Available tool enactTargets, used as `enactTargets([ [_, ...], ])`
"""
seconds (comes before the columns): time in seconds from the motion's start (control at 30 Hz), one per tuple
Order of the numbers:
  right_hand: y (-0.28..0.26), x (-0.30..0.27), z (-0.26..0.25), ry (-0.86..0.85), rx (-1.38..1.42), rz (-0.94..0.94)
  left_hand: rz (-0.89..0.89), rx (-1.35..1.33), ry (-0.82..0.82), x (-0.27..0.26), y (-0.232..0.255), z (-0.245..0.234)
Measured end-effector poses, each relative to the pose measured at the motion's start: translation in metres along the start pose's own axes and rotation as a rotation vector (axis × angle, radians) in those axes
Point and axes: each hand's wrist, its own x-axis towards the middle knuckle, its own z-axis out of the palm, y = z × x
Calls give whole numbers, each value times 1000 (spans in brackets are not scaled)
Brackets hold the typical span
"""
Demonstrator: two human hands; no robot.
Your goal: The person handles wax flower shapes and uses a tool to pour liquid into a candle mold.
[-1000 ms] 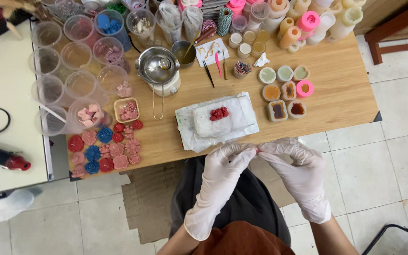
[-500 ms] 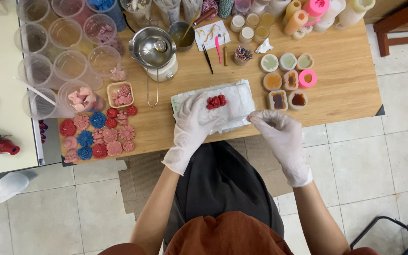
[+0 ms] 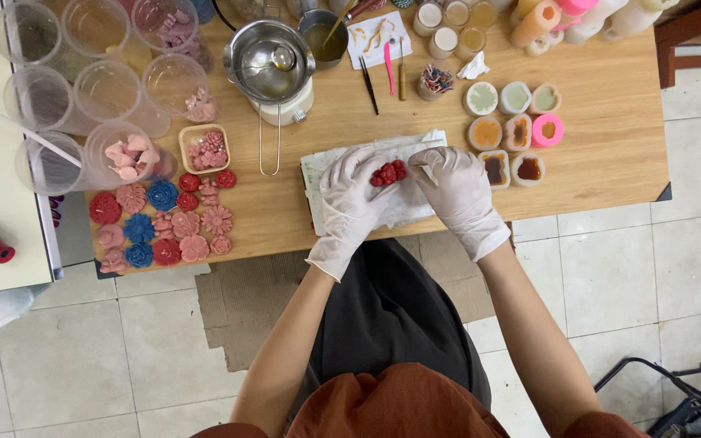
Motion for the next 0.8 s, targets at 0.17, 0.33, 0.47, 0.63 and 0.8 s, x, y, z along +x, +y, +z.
enactTargets([
  [0.17, 2, 0, 1, -34, -46, -57, -16, -30, 15, 0, 0, 1],
  [0.33, 0, 1, 2, -20, -146, -94, -11, -4, 46, 1, 0, 7],
  [0.47, -1, -1, -1, -2, -182, -140, -16, -36, 46, -1, -3, 9],
  [0.63, -6, 3, 0, 72, -319, -207, -19, -17, 53, -1, -1, 12],
  [0.8, -11, 10, -5, -12, -244, -172, 48, 81, 99, -2, 2, 10],
])
